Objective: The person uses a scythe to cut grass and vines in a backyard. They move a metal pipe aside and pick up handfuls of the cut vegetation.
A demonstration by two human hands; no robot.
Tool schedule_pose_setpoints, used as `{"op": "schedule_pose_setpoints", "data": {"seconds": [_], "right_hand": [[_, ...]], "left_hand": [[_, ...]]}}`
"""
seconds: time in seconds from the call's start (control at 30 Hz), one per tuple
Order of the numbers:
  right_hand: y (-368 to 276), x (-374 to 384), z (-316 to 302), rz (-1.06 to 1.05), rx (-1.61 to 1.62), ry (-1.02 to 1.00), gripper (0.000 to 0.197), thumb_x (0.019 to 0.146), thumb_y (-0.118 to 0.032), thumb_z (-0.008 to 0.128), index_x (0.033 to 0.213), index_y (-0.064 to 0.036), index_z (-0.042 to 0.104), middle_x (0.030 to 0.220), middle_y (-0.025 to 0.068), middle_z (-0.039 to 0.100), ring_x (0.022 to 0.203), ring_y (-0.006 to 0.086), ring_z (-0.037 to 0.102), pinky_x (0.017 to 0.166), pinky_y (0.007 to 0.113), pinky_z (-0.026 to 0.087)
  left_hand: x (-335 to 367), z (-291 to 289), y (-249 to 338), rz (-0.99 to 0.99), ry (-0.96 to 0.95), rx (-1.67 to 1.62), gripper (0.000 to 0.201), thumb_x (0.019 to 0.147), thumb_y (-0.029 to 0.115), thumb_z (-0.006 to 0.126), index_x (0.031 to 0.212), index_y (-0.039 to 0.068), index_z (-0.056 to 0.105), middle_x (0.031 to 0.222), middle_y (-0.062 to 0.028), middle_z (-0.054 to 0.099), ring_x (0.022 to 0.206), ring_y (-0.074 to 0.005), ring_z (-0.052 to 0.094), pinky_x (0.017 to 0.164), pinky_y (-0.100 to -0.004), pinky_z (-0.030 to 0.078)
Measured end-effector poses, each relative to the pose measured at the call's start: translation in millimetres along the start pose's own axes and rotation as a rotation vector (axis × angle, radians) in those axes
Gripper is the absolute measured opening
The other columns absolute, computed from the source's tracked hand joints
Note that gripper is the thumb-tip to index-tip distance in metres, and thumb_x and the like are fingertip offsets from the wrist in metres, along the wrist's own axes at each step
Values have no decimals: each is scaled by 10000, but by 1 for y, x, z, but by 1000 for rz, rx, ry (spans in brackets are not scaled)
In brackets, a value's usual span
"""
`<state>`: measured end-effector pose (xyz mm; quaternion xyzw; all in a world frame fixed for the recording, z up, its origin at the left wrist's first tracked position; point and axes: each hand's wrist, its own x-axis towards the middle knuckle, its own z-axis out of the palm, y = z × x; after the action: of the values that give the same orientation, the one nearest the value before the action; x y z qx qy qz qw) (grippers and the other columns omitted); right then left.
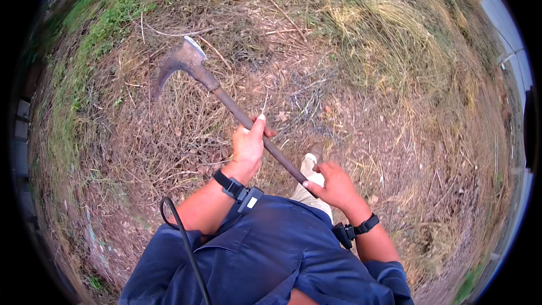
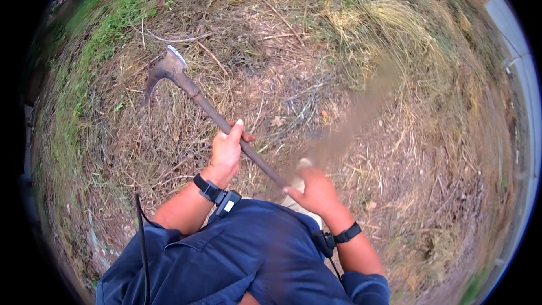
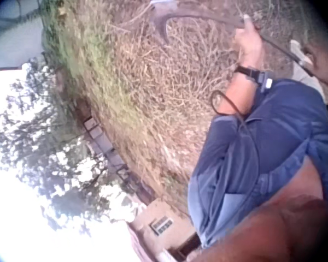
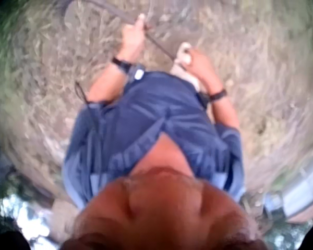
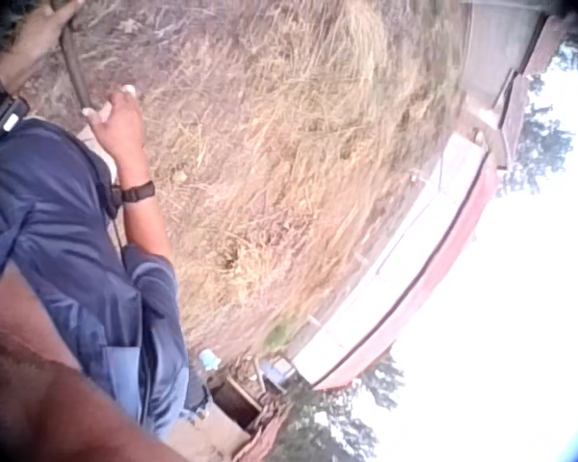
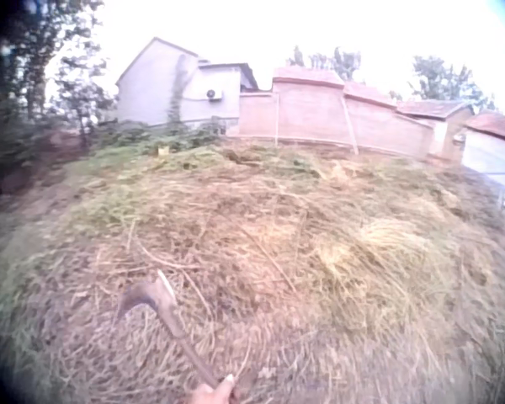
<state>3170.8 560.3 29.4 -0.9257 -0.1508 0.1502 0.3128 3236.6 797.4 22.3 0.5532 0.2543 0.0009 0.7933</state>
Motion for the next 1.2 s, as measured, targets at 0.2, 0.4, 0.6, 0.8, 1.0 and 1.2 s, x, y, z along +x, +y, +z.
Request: {"op": "schedule_pose_setpoints", "data": {"seconds": [0.2, 0.4, 0.6, 0.8, 1.0, 1.2], "right_hand": [[79, 90, -45, -5, 346, -265, 390, 810, -375, 696, 991, -38, 625, 858, 175, 632, 786, 350, 613, 718, 390, 496], [148, 157, -124, 118, 539, -326, 282, 847, -273, 659, 970, -30, 589, 778, 129, 586, 721, 248, 581, 673, 362, 470], [209, 203, -170, 250, 402, -53, 293, 836, -280, 660, 918, -3, 610, 711, 155, 621, 662, 293, 615, 631, 389, 480], [316, 235, -151, 465, 168, 89, 311, 817, -278, 649, 898, 20, 616, 768, 235, 634, 762, 402, 639, 668, 450, 491], [389, 263, -161, 662, -18, 42, 335, 798, -290, 645, 891, 32, 634, 754, 257, 633, 759, 437, 636, 660, 470, 497], [405, 379, -172, 908, 302, -34, 215, 850, -205, 599, 773, -7, 568, 594, 118, 555, 540, 286, 575, 490, 390, 445]], "left_hand": [[84, 91, 4, 42, 60, -20, 312, 947, 265, 566, 1069, -10, 481, 736, -65, 586, 733, -183, 605, 758, -347, 498], [138, 211, 29, 13, -226, 142, 406, 959, 296, 552, 1192, -26, 465, 837, -81, 632, 770, -169, 615, 722, -307, 509], [206, 228, 52, -130, -345, 639, 545, 942, 234, 567, 1371, -33, 362, 1062, -147, 638, 805, -164, 635, 704, -290, 521], [267, 121, 33, -174, -42, 826, 553, 899, 262, 616, 1309, -63, 438, 941, -176, 676, 714, -204, 668, 652, -322, 540], [315, 31, -9, -484, 132, 762, 481, 851, 198, 606, 1232, -80, 510, 821, -156, 683, 641, -189, 665, 544, -298, 524], [441, 32, -6, -503, -66, 843, 471, 866, 187, 617, 1221, -101, 506, 866, -145, 689, 670, -205, 682, 597, -306, 542]]}}
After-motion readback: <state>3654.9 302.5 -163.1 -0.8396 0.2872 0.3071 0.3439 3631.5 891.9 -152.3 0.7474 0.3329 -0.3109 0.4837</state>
